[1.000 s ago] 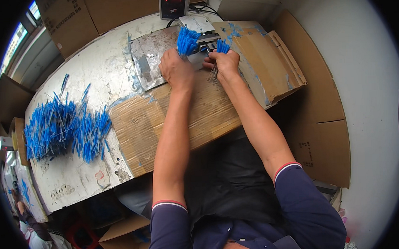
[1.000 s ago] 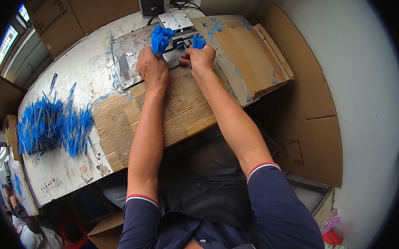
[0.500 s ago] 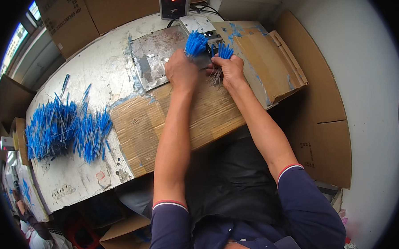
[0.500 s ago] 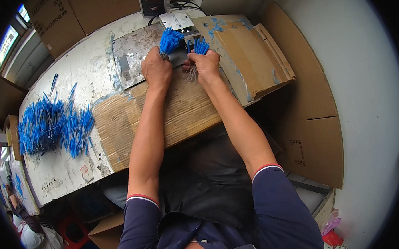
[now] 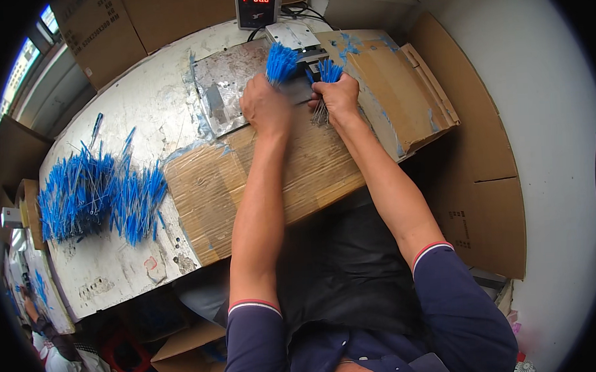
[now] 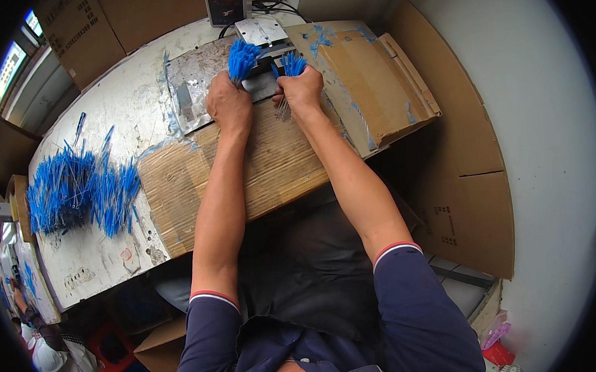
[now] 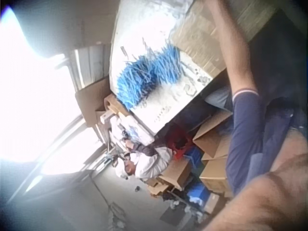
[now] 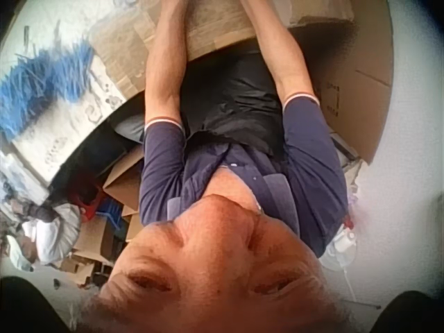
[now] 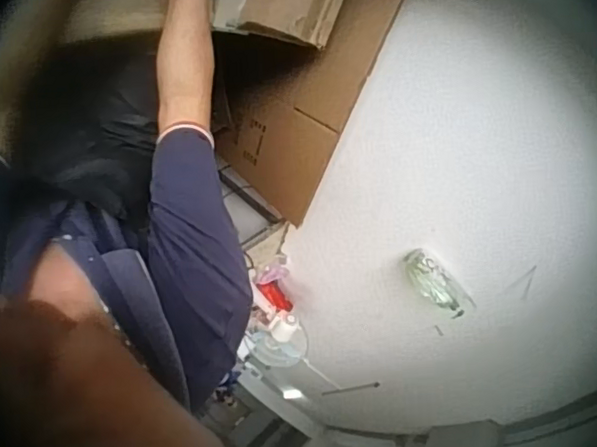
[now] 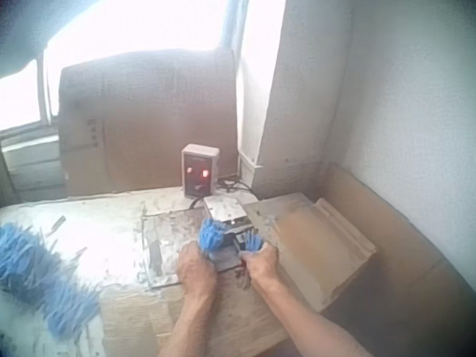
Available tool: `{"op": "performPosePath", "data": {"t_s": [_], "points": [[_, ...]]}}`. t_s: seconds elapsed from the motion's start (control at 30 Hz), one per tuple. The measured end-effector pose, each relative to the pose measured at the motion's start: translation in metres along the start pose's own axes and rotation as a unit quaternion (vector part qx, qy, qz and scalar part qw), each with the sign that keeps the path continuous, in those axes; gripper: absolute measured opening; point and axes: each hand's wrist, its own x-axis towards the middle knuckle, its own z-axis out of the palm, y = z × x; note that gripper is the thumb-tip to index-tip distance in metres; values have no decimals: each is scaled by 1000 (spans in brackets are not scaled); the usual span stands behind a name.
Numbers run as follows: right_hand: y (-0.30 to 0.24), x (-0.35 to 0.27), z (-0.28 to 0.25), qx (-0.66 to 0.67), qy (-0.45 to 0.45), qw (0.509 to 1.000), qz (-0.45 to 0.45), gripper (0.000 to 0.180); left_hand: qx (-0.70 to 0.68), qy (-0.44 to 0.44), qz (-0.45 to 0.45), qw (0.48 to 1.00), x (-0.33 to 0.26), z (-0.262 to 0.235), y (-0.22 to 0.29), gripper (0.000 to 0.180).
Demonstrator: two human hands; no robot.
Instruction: The person is using a machine to assemble or press components into blue brushes at a workbench.
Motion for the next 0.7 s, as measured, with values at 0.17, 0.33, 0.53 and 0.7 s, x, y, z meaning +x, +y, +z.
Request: {"op": "performPosePath", "data": {"t_s": [0.17,0.33,0.53,0.7], "points": [[-2,0,7,-25,6,1000,12,20,-33,43,-58,997,3,0,-4,10],[-2,5,9,-12,18,1000,4,20,-43,34,-52,997,3,0,-2,11],[-3,3,11,17,17,1000,15,21,-45,57,-8,997,3,-1,0,10],[0,6,2,119,-14,991,54,19,-28,-1,-1,1000,0,-2,3,9]]}}
